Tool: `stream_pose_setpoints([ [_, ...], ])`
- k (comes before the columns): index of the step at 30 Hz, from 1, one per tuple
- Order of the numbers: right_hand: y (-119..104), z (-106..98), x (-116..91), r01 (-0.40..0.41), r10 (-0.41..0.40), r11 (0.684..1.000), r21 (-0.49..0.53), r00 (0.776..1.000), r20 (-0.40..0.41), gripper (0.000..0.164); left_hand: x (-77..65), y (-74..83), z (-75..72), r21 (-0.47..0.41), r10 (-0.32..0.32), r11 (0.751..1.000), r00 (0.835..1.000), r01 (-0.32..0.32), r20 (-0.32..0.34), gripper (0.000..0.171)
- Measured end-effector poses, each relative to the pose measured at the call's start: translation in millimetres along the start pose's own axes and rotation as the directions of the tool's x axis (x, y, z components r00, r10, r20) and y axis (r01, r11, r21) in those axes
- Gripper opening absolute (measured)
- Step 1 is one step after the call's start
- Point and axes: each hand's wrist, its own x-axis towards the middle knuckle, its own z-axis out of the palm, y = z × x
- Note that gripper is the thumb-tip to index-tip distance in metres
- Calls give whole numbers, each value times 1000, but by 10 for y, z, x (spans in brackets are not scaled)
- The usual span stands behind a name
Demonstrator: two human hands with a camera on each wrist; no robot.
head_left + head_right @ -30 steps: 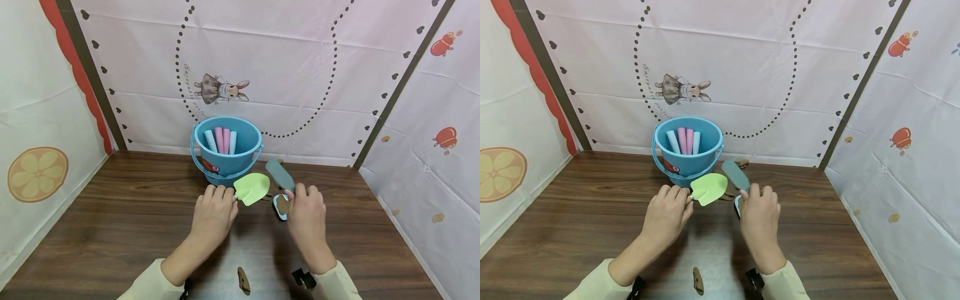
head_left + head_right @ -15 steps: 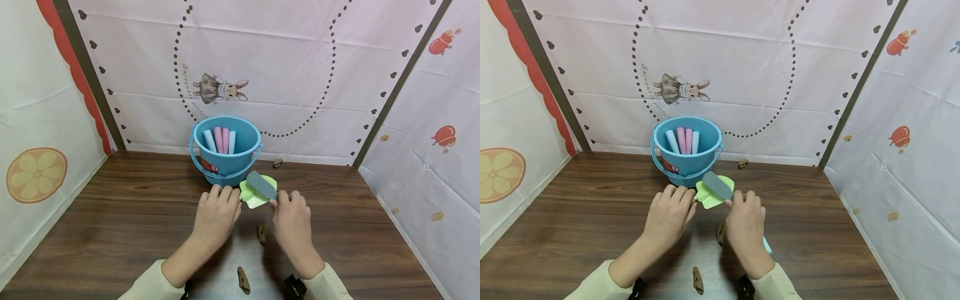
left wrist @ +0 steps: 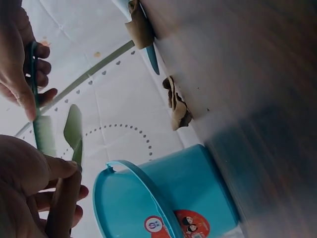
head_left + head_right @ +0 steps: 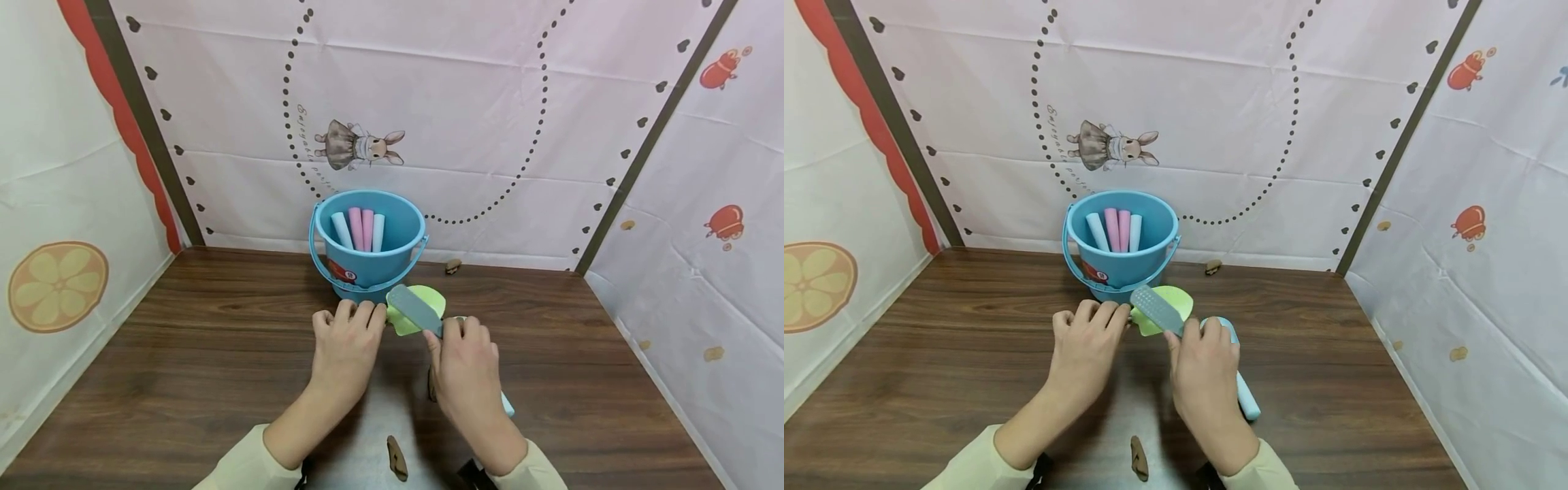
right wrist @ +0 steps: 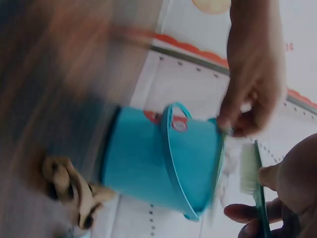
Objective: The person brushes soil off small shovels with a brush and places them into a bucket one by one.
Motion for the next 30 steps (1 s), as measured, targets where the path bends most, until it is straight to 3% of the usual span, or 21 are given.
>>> stream_pose_setpoints([
  [3,-59,40,-31,22,-23,1000,-16,1000,-1,31,2,11,-15,-26,4,1000,1000,-5,-7,12],
  [5,-45,56,-30,13,-13,1000,-27,1000,-1,31,9,18,-24,-35,12,999,999,-13,-33,15],
  [9,85,72,21,-42,42,998,-38,999,15,33,17,19,-23,-38,27,999,995,-31,-91,18],
  [14,334,19,142,-147,147,988,-36,989,1,36,6,16,-13,-30,28,999,995,-31,-94,20],
  [17,357,-43,163,-170,169,985,-23,985,-16,36,4,16,-17,-23,23,999,996,-25,-85,25],
  [20,225,-63,106,-121,121,993,-12,993,5,35,1,12,-19,-16,18,1000,996,-19,-85,25],
  [22,101,-44,45,-47,47,999,-22,999,12,34,-1,14,-20,-13,15,1000,996,-16,-84,22],
  [26,-47,37,-43,66,-69,992,-105,997,-26,35,4,33,-18,-8,11,1000,994,-12,-106,20],
  [30,44,104,-16,29,-43,986,-165,996,-81,36,15,55,-3,-12,21,1000,987,-23,-158,22],
])
